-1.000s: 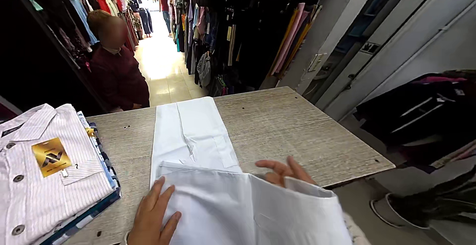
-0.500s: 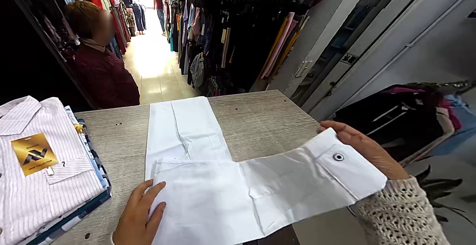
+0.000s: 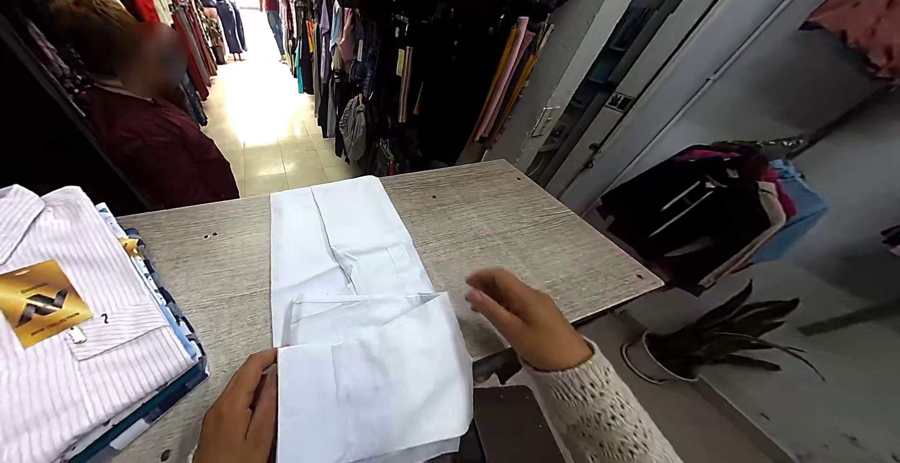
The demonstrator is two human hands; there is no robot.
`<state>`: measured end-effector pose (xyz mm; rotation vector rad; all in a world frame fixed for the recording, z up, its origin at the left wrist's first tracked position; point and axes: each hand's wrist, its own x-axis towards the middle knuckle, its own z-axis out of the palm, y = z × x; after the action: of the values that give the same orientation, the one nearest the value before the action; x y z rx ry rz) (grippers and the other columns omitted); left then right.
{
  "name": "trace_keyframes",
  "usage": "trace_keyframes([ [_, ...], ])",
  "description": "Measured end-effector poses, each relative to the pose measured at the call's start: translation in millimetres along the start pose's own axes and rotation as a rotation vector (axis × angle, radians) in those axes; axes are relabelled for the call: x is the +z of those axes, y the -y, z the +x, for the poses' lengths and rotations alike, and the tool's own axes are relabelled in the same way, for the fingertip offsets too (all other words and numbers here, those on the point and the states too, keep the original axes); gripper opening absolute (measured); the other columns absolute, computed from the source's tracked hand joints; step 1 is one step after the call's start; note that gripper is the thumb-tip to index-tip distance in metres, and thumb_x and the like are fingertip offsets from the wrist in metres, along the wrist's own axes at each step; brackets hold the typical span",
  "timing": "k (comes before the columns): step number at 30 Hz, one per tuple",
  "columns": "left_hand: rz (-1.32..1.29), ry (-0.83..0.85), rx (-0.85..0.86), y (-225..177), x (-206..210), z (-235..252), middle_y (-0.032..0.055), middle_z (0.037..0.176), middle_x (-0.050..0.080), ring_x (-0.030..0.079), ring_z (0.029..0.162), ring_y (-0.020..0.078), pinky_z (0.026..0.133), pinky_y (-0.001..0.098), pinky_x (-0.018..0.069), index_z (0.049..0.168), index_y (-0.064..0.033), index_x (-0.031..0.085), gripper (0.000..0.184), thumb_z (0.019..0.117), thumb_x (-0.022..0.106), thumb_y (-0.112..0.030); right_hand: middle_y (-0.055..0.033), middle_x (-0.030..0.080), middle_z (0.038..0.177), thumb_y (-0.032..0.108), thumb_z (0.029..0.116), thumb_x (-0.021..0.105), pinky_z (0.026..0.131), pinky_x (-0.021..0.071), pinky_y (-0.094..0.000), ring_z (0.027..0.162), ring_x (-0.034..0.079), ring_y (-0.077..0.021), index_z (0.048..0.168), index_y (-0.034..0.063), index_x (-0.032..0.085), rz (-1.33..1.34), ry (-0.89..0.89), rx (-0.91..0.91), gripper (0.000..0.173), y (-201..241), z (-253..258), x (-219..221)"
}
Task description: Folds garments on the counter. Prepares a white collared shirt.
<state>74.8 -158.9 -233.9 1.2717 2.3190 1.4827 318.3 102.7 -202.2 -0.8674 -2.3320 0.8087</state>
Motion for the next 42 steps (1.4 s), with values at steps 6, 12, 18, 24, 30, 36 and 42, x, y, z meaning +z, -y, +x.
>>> trace_keyframes([
  [6,-0.274,0.102,-0.017,7,-4,9,0.0090,0.123,0.067,0.067,0.101,0.0035,0.083,0.0192,0.0573,0.096,-0.0022,0.072,0.044,0.0925,0.065,-0.045,0.0003,0.071,0.086,0.027,0.0986,0.061,0.071,0.0566,-0.0239,0.076,0.067,-0.0049,0.113,0.0029,0.066,0.271,0.016,0.192,0.029,-2,-38,20],
  [12,-0.400,-0.066,-0.019,-4,-24,8,0.0043,0.108,0.070,0.069,0.091,0.0041,0.077,0.0199,0.0596,0.094,0.0029,0.067,0.011,0.0888,0.058,0.002,-0.0102,0.070,0.113,0.029,0.0994,0.060,0.070,0.0583,-0.0261,0.087,0.068,-0.0111,0.124,-0.0009,0.063,0.256,-0.091,0.045,0.038,4,-46,32],
  [18,-0.181,-0.096,-0.234,-21,-33,18,-0.0007,0.076,0.068,0.065,0.063,-0.0012,0.058,0.0168,0.0548,0.108,0.0034,0.058,0.016,0.1000,0.049,-0.006,-0.0077,0.072,0.097,0.027,0.1011,0.057,0.071,0.0558,-0.0243,0.080,0.067,-0.0087,0.123,-0.0031,0.063,0.168,0.014,0.017,0.038,23,-39,46],
  [24,-0.369,-0.035,-0.318,-27,-21,21,-0.0032,0.078,0.069,0.068,0.066,-0.0014,0.060,0.0152,0.0567,0.113,0.0013,0.054,0.017,0.1015,0.042,-0.002,-0.0116,0.072,0.098,0.038,0.0923,0.070,0.071,0.0578,-0.0319,0.077,0.068,-0.0157,0.139,-0.0095,0.050,0.115,0.102,0.066,0.069,38,-35,49],
  [30,-0.478,0.091,-0.306,-34,3,30,0.0048,0.104,0.072,0.072,0.083,0.0068,0.073,0.0236,0.0614,0.131,0.0057,0.044,0.034,0.0976,0.050,-0.001,-0.0057,0.073,0.086,0.013,0.0934,0.062,0.065,0.0589,-0.0311,0.068,0.069,-0.0116,0.139,-0.0027,0.048,0.223,-0.008,0.203,0.050,10,-29,38],
  [36,-0.114,0.048,-0.261,-14,16,31,0.0207,0.132,0.062,0.070,0.106,0.0201,0.087,0.0328,0.0588,0.140,0.0057,0.049,0.048,0.0946,0.055,-0.009,-0.0037,0.074,0.090,0.021,0.0960,0.063,0.067,0.0594,-0.0279,0.071,0.070,-0.0099,0.142,-0.0006,0.044,0.298,0.027,0.269,0.055,13,-28,38],
  [42,-0.200,0.061,-0.425,-33,14,42,0.0100,0.091,0.071,0.071,0.071,0.0130,0.065,0.0292,0.0596,0.139,0.0035,0.042,0.057,0.0892,0.070,0.000,-0.0024,0.073,0.083,0.016,0.0959,0.064,0.067,0.0590,-0.0287,0.068,0.070,-0.0103,0.136,0.0036,0.053,0.312,0.018,0.229,0.043,9,-13,48],
])
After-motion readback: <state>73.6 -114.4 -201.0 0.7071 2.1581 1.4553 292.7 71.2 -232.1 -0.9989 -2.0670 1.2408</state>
